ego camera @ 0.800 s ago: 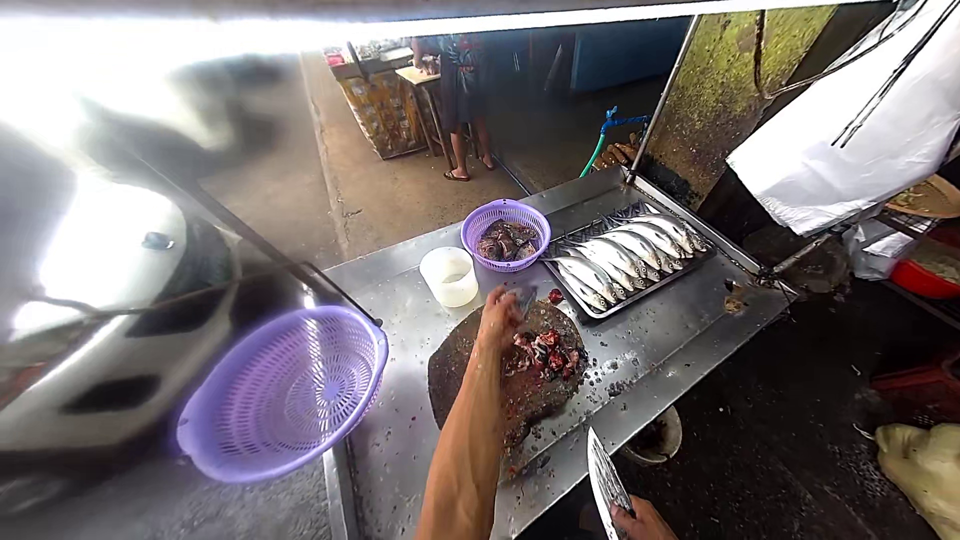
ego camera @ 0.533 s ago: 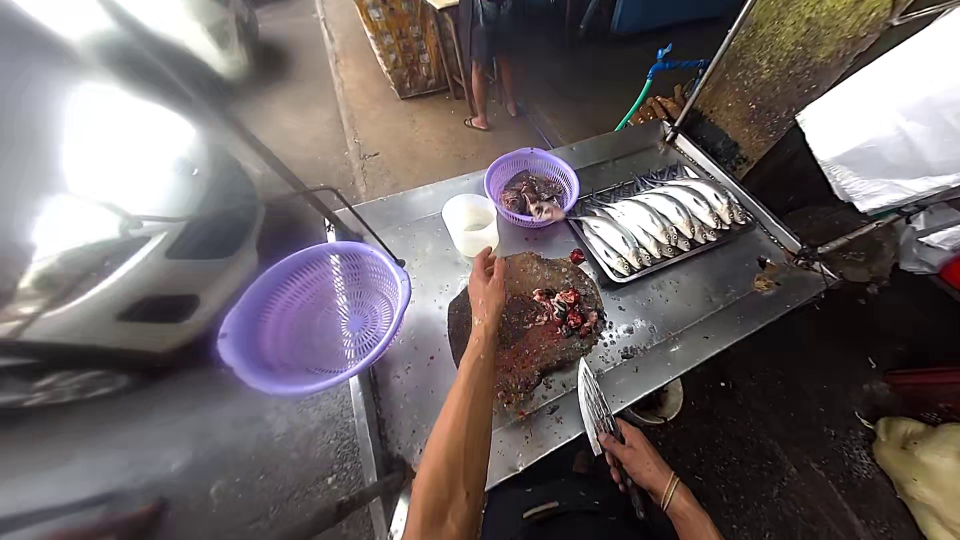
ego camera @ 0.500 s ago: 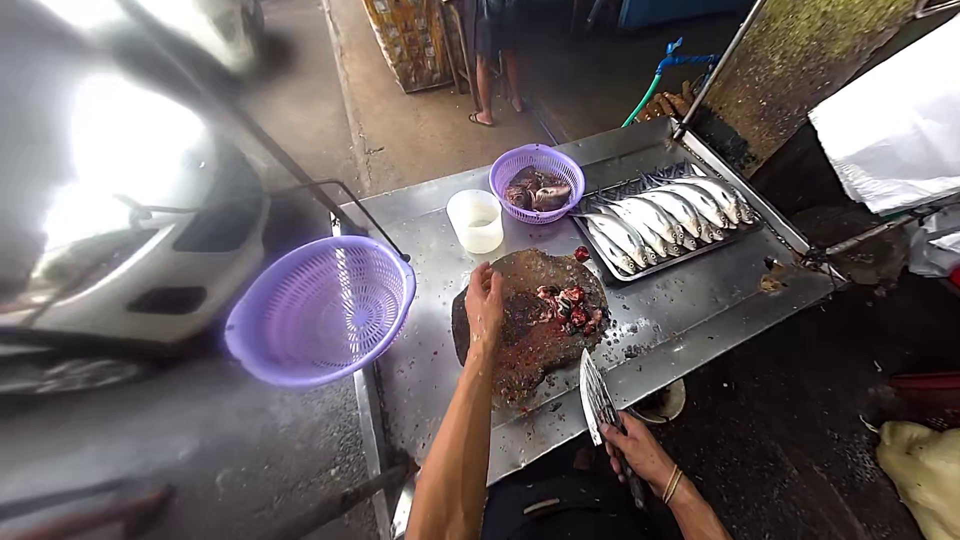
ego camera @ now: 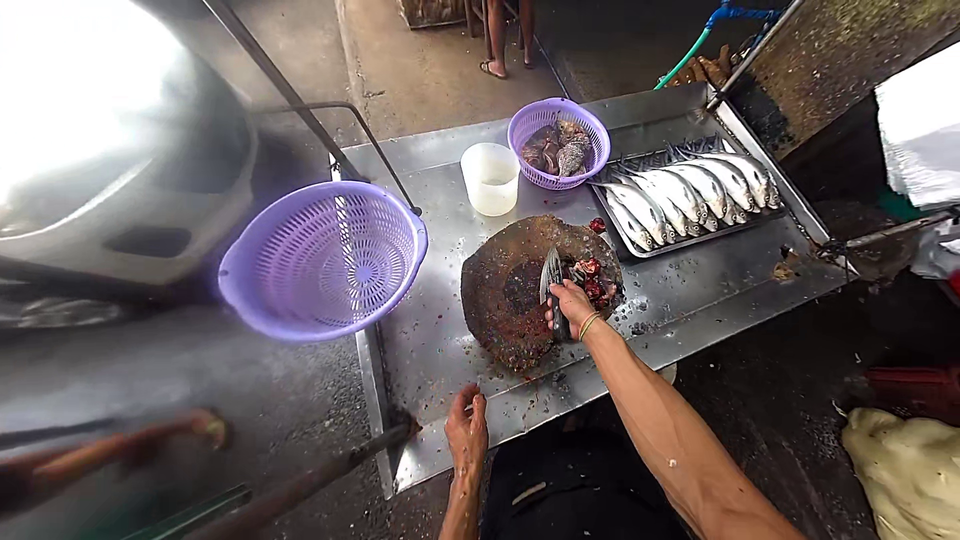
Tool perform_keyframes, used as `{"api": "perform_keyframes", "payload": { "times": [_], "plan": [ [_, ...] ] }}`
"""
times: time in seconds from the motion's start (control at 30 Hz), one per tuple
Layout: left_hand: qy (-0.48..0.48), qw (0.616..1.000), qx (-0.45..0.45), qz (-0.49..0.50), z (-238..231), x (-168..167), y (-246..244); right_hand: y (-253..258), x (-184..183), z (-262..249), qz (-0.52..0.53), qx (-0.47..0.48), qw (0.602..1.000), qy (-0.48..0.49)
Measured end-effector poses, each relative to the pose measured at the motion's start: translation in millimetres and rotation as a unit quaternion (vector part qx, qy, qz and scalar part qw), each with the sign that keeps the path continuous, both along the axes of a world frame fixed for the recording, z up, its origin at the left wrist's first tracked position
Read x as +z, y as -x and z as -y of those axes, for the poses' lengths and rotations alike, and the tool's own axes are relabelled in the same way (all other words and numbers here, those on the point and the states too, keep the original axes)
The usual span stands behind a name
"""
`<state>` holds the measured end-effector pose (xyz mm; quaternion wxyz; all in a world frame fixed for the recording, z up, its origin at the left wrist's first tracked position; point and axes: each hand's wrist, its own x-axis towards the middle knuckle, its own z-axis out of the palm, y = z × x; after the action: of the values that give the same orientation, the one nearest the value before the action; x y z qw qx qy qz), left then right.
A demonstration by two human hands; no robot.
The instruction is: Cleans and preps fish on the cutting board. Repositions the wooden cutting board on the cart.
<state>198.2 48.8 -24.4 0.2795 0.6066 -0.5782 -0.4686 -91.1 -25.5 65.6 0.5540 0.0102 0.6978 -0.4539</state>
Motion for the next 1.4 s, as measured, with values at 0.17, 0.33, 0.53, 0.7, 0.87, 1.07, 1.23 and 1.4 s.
{"api": "perform_keyframes", "payload": {
  "times": [0.17,0.33,0.53,0.7,0.87,1.07,1.23,1.4],
  "plan": [
    [0.001,1.0,0.004,-0.013,6,-3,14,-1,1,-22,-0.032,-0.048,0.997,-0.048],
    [0.001,0.995,-0.083,-0.049,10,5,31,17,11,-71,-0.041,-0.117,0.989,-0.076],
    [0.075,0.975,-0.202,-0.059,-9,4,54,24,20,-135,-0.062,-0.169,0.981,-0.071],
    [0.083,0.991,-0.102,-0.007,-7,4,56,22,25,-128,-0.094,-0.004,0.996,-0.012],
    [0.078,0.996,-0.033,0.015,-9,10,59,31,4,-120,-0.037,0.086,0.994,-0.051],
    [0.063,0.998,0.021,0.018,-25,11,62,69,11,-175,-0.087,-0.012,0.991,-0.1],
    [0.091,0.995,0.024,0.042,-29,19,72,65,17,-113,-0.079,0.111,0.991,-0.007],
    [0.117,0.99,0.022,0.075,-23,18,69,92,-7,-106,-0.088,0.065,0.992,-0.058]
  ]
}}
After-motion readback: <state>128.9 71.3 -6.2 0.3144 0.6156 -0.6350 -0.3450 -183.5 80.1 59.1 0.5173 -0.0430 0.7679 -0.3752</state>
